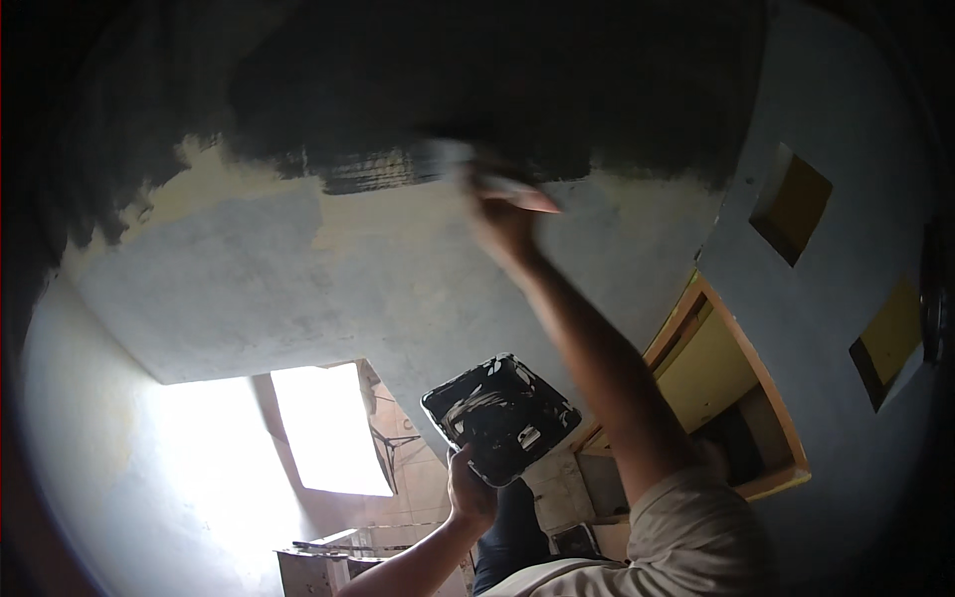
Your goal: The person paints a ceiling with a brush while holding a paint tray by hand, repeatedly dipping the brush and applying dark paint to the surface.
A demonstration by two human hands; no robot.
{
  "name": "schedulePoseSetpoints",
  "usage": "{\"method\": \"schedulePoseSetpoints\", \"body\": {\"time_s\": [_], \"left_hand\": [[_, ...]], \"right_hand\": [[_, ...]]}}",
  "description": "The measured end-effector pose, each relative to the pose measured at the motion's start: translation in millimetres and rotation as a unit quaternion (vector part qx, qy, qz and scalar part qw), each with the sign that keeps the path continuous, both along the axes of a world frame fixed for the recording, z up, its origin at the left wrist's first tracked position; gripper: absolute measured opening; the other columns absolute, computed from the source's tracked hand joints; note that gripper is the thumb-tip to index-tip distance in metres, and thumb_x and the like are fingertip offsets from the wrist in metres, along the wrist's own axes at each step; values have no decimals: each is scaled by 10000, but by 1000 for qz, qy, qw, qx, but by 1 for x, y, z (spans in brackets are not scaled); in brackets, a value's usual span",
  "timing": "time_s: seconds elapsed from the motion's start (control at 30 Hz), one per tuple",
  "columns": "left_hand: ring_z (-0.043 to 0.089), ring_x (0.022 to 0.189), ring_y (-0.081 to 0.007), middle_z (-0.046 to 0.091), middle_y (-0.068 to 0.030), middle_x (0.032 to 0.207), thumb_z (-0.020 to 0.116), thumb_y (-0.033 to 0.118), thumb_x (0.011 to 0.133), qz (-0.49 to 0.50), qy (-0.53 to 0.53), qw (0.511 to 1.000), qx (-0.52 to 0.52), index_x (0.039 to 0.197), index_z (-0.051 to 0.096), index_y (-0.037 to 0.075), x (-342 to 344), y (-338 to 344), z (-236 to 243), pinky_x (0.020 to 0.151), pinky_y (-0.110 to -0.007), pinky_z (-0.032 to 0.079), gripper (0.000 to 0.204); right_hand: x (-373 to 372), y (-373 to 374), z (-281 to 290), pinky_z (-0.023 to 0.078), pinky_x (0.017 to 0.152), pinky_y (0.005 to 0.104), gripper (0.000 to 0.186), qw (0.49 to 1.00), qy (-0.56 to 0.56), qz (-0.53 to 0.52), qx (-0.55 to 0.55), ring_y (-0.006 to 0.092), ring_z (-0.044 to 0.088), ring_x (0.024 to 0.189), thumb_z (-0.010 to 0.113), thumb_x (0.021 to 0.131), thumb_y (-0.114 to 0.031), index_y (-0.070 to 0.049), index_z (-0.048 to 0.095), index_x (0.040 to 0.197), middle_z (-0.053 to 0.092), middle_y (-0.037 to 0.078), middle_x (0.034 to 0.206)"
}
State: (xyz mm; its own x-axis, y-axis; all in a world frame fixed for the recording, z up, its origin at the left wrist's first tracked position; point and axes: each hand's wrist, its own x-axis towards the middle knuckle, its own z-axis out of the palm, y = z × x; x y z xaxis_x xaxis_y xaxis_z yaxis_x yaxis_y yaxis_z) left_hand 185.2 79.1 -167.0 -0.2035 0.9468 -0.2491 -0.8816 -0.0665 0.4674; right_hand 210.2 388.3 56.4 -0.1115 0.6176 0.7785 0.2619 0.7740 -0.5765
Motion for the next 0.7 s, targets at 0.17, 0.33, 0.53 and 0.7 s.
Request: {"method": "schedulePoseSetpoints", "body": {"time_s": [0.17, 0.33, 0.53, 0.7], "left_hand": [[528, 1244, -417, 477, -234, 1373, 617, -95, 879, 138, 637, 758, 24, 1227, 615, 77, 2, -7, -22, 1059, -446, 473, 388], [529, 1221, -439, 489, -235, 1341, 641, -58, 871, 156, 630, 754, 99, 1173, 662, 58, -2, -4, -21, 1041, -453, 471, 324], [592, 1128, -416, 556, -226, 1232, 666, -51, 851, 169, 696, 692, 94, 1196, 572, 38, -6, -5, -12, 960, -455, 503, 368], [576, 1177, -304, 526, -153, 1299, 661, 71, 911, 70, 335, 939, 30, 1316, 560, 113, -6, -3, -18, 973, -393, 528, 419]], "right_hand": [[212, 31, -22, 571, 972, 349, 311, 944, 222, -189, 153, 206, 705, 1017, 681, 973, -85, 87, 646, 1231, 712, 150, 1203], [130, 22, 4, 573, 897, 340, 165, 947, 154, -143, 241, 205, 723, 958, 703, 908, 46, 3, 733, 1064, 746, 111, 1119], [-86, -57, 18, 549, 629, 350, 287, 947, -26, 34, 317, 253, 680, 743, 670, 955, -167, -78, 675, 1229, 688, 134, 904], [-21, -37, 29, 589, 817, 338, 319, 957, -9, 75, 279, 243, 709, 941, 711, 926, -67, -50, 680, 1244, 728, 136, 1030]]}}
